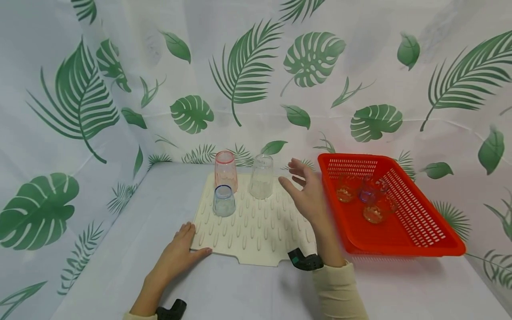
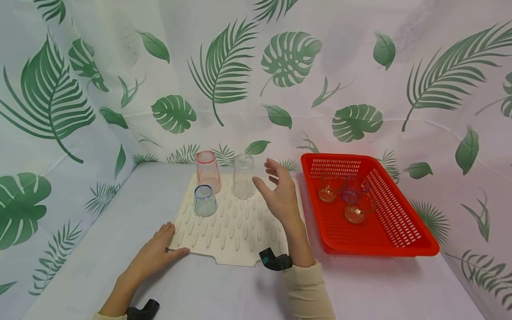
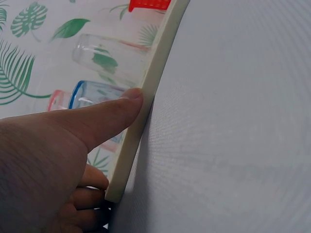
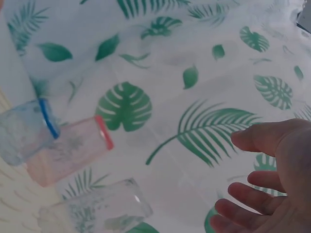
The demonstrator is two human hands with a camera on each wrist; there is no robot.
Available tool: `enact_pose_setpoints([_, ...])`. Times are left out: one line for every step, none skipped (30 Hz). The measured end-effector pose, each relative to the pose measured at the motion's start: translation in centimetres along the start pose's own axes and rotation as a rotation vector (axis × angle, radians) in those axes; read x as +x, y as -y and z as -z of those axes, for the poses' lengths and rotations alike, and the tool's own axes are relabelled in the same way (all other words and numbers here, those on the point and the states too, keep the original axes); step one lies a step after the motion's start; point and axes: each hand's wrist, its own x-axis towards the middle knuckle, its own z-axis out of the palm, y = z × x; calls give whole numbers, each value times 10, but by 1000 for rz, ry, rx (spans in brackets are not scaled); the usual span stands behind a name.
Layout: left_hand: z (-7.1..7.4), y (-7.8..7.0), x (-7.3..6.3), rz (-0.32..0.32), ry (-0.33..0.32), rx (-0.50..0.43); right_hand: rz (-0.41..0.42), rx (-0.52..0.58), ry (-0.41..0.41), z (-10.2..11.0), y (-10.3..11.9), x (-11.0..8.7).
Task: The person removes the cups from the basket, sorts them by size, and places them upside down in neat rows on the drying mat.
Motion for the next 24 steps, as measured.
enact_pose_setpoints([0, 0, 0, 1, 0, 0, 0, 5, -10, 3, -1, 0])
enact_pose_setpoints([0, 0, 0, 1, 0, -1, -2, 12, -18, 6, -1, 0])
enact_pose_setpoints([0, 0, 0, 2, 0, -3, -6, 26, -23, 9, -1, 0])
enact_pose_setpoints([0, 0, 0, 3, 0, -4, -9, 44, -29, 12, 0, 0])
enact_pose_setpoints([0, 0, 0, 3, 0, -4, -13, 62, -33, 14, 0, 0])
enact_pose_setpoints([0, 0, 0, 3, 1, -4, -20, 77, -34, 17, 1, -1])
enact_pose_setpoints([0, 0, 0, 3, 1, -5, -32, 77, -39, 20, 1, -1])
enact_pose_setpoints([0, 0, 0, 4, 1, -6, -44, 74, -44, 23, 1, -1])
enact_pose_setpoints([0, 0, 0, 4, 1, -7, -56, 69, -54, 25, 1, -1])
enact_pose_setpoints([0, 0, 0, 4, 2, -6, -68, 67, -66, 28, 0, -1])
enact_pose_setpoints([0, 0, 0, 3, 1, -5, -79, 61, -77, 30, -1, -1])
enact_pose_setpoints([0, 0, -1, 3, 1, -6, -88, 54, -88, 33, -2, -2])
enact_pose_setpoints([0, 0, -1, 2, 1, -6, -97, 51, -99, 35, -3, -2])
enact_pose_setpoints([0, 1, -1, 1, 0, -5, -102, 50, -110, 37, -4, -2])
enact_pose_setpoints([0, 1, -1, 1, 0, -4, -109, 47, -118, 39, -5, -2])
enact_pose_setpoints([0, 1, -1, 1, -1, -4, -115, 41, -123, 41, -5, -3])
enact_pose_setpoints([0, 1, -1, 1, -1, -3, -119, 33, -127, 43, -5, -3])
enact_pose_setpoints([0, 1, -1, 2, -1, -3, -124, 28, -132, 44, -5, -3])
enact_pose_setpoints([0, 1, -1, 2, -1, -1, -127, 26, -138, 46, -6, -3])
enact_pose_setpoints([-1, 2, -1, 1, -1, 0, -129, 20, -146, 47, -6, -3])
enact_pose_setpoints([-1, 2, 0, 1, 0, 0, -134, 15, -152, 49, -6, -3])
enact_pose_setpoints([-1, 2, 0, -1, 0, 1, -136, 11, -160, 50, -6, -3])
enact_pose_setpoints([-1, 2, 0, -2, -1, 4, -135, 11, -169, 52, -6, -2])
enact_pose_setpoints([-2, 2, 0, -4, -1, 5, -137, 10, -176, 53, -6, -2])
